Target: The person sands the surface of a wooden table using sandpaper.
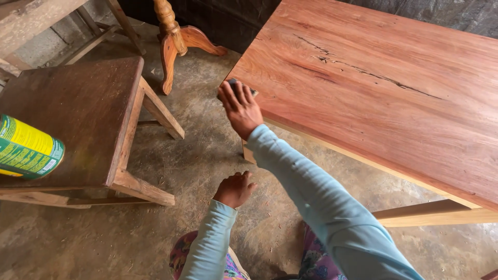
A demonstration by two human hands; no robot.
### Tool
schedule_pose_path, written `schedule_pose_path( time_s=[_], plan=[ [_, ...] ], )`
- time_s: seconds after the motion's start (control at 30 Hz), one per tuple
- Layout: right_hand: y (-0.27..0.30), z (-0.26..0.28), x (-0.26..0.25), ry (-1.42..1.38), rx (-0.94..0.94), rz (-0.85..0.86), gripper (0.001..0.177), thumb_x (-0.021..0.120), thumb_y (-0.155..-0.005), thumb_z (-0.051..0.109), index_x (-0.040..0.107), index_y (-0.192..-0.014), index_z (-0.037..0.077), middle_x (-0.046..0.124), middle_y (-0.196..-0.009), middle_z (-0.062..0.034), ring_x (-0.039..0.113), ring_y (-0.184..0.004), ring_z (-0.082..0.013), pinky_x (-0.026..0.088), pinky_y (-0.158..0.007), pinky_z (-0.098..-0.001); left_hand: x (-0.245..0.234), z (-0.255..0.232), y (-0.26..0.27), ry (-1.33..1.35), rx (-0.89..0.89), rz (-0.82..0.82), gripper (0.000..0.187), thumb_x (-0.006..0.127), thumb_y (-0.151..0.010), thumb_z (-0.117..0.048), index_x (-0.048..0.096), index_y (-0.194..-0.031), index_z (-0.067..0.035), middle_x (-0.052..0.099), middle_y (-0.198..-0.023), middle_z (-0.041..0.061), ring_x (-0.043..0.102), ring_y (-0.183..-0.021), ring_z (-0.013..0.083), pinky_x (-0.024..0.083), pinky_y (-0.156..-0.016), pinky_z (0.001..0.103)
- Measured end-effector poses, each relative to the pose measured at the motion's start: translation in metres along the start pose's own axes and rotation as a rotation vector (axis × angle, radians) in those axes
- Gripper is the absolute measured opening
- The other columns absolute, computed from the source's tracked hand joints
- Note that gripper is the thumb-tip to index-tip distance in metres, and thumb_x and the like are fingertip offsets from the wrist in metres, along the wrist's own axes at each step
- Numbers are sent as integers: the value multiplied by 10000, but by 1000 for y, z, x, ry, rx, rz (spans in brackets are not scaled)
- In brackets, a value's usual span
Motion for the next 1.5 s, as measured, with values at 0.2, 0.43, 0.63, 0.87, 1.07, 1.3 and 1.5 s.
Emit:
schedule_pose_path(
  time_s=[0.2,0.43,0.63,0.87,1.07,1.3,1.5],
  plan=[
    [-10,6,-6,-57,-1,-23,617,571,-1015,154,371,-1590,51,327,-1668,-167,365,-1490,-441,268,-1245,-558,-13,12,-9,26,-16,-20,515,560,-1004,-470,553,-1321,-64,691,-1151,233,689,-998,410,560,-852,518],
    [87,-38,-69,21,-95,-159,639,582,-986,111,435,-1607,79,345,-1678,-135,399,-1501,-403,325,-1261,-533,-13,-4,-11,40,-69,56,521,568,-993,-454,551,-1371,-95,698,-1174,219,679,-1060,407,555,-918,508],
    [191,-102,-142,27,-1,-106,664,619,-948,82,474,-1595,99,385,-1668,-107,422,-1509,-361,333,-1259,-506,-8,-9,-8,45,-87,85,494,582,-985,-446,565,-1350,-112,685,-1225,203,665,-1116,394,537,-962,502],
    [348,-187,-204,113,250,-152,490,722,-984,98,632,-1465,73,600,-1526,-137,531,-1437,-398,399,-1206,-572,6,-12,-5,0,-98,161,501,576,-984,-451,567,-1370,-133,665,-1291,164,640,-1154,389,523,-987,499],
    [478,-249,-228,287,394,-153,441,691,-1025,130,681,-1462,67,638,-1550,-152,522,-1511,-409,355,-1294,-596,10,-22,-2,-34,-78,206,503,557,-1005,-444,567,-1392,-122,680,-1277,167,672,-1124,375,548,-973,487],
    [445,-227,-185,194,374,-235,391,714,-1028,90,702,-1417,50,611,-1550,-172,455,-1518,-436,275,-1272,-631,10,-24,-1,-37,-36,191,523,562,-1013,-432,550,-1415,-97,677,-1268,191,681,-1087,383,560,-936,497],
    [330,-176,-129,252,245,-301,438,747,-1016,96,689,-1449,112,600,-1560,-94,475,-1499,-365,305,-1255,-591,-10,-25,8,-41,-44,134,499,568,-1009,-424,570,-1376,-85,680,-1233,207,687,-1070,388,563,-916,505]
  ],
)
Point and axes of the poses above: each hand's wrist, its own y-axis away from the middle knuckle, its own x-axis out of the palm, z = x × y, the point moved 9 cm from there along -y, towards the middle knuckle
